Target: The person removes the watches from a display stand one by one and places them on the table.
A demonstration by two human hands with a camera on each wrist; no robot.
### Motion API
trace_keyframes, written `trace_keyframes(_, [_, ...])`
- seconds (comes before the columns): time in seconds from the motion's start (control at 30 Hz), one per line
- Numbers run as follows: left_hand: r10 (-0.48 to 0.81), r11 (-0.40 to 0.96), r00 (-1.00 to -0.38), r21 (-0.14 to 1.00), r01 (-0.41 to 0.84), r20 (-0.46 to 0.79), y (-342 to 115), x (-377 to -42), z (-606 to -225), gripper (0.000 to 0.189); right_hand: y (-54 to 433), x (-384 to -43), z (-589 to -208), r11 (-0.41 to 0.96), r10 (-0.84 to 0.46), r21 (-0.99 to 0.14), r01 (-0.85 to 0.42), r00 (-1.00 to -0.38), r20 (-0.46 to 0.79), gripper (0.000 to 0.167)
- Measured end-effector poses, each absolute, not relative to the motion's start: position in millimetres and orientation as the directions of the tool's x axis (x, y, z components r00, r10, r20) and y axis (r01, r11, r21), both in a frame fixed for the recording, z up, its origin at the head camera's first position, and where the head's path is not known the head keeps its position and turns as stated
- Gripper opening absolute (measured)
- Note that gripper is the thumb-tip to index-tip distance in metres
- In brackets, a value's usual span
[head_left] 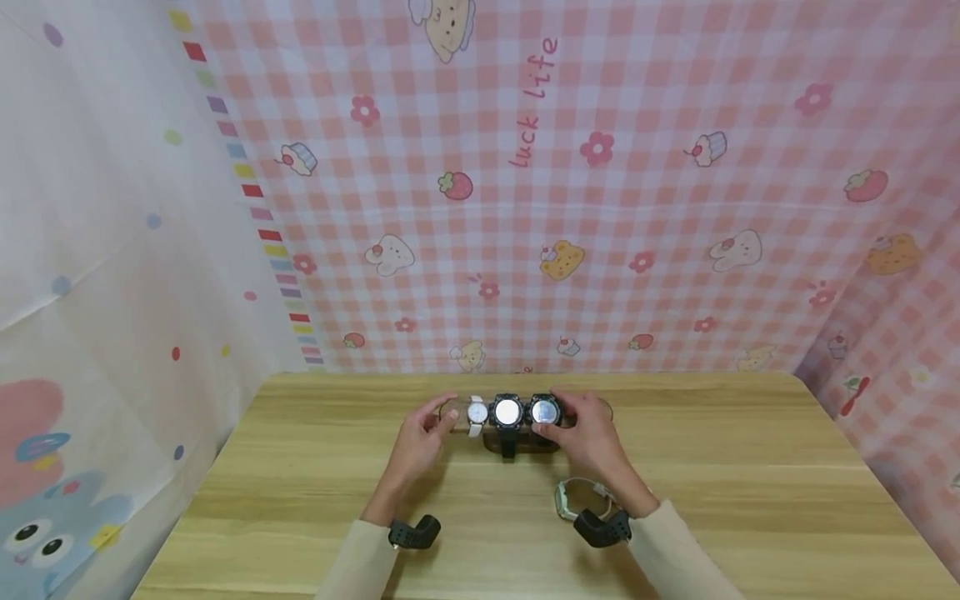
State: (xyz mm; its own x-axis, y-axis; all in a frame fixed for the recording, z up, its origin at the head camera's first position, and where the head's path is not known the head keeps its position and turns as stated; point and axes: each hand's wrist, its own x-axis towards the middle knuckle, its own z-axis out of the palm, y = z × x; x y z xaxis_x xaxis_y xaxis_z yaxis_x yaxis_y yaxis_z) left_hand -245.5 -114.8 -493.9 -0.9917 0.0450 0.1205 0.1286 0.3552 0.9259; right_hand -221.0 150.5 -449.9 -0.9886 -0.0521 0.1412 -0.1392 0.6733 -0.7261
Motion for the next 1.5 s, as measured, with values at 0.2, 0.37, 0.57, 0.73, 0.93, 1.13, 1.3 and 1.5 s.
trace_keyframes(0.2, [0.049, 0.361, -0.992, 0.924, 0.130, 0.120, -115, -246, -493, 0.032, 151, -221, -450, 0.687, -0.054, -0.711, -0.151, -0.986, 0.156, 0.064])
trace_keyframes(0.37, [0.050, 0.359, -0.991, 0.923, 0.136, 0.126, -115, -247, -494, 0.032, 151, -222, -449, 0.692, -0.069, -0.705, -0.156, -0.986, 0.150, 0.063])
trace_keyframes(0.57, [0.051, 0.352, -0.991, 0.926, 0.136, 0.126, -114, -246, -495, 0.032, 156, -222, -448, 0.674, -0.076, -0.726, -0.137, -0.990, 0.116, 0.064])
trace_keyframes(0.73, [0.049, 0.348, -0.991, 0.928, 0.131, 0.121, -113, -246, -494, 0.032, 164, -222, -447, 0.678, -0.069, -0.723, -0.135, -0.990, 0.120, 0.061])
trace_keyframes(0.93, [0.044, 0.349, -0.992, 0.929, 0.126, 0.118, -113, -245, -494, 0.033, 174, -222, -447, 0.668, -0.043, -0.737, -0.103, -0.994, 0.099, 0.062])
trace_keyframes(1.13, [0.044, 0.350, -0.992, 0.928, 0.128, 0.121, -114, -245, -495, 0.033, 183, -221, -447, 0.662, -0.042, -0.742, -0.105, -0.994, 0.103, 0.063])
trace_keyframes(1.3, [0.045, 0.346, -0.992, 0.930, 0.125, 0.117, -115, -246, -496, 0.032, 191, -218, -448, 0.670, -0.044, -0.733, -0.114, -0.993, 0.113, 0.060])
trace_keyframes(1.5, [0.044, 0.351, -0.991, 0.927, 0.132, 0.125, -114, -246, -495, 0.034, 200, -217, -447, 0.697, -0.036, -0.708, -0.113, -0.992, 0.123, 0.065])
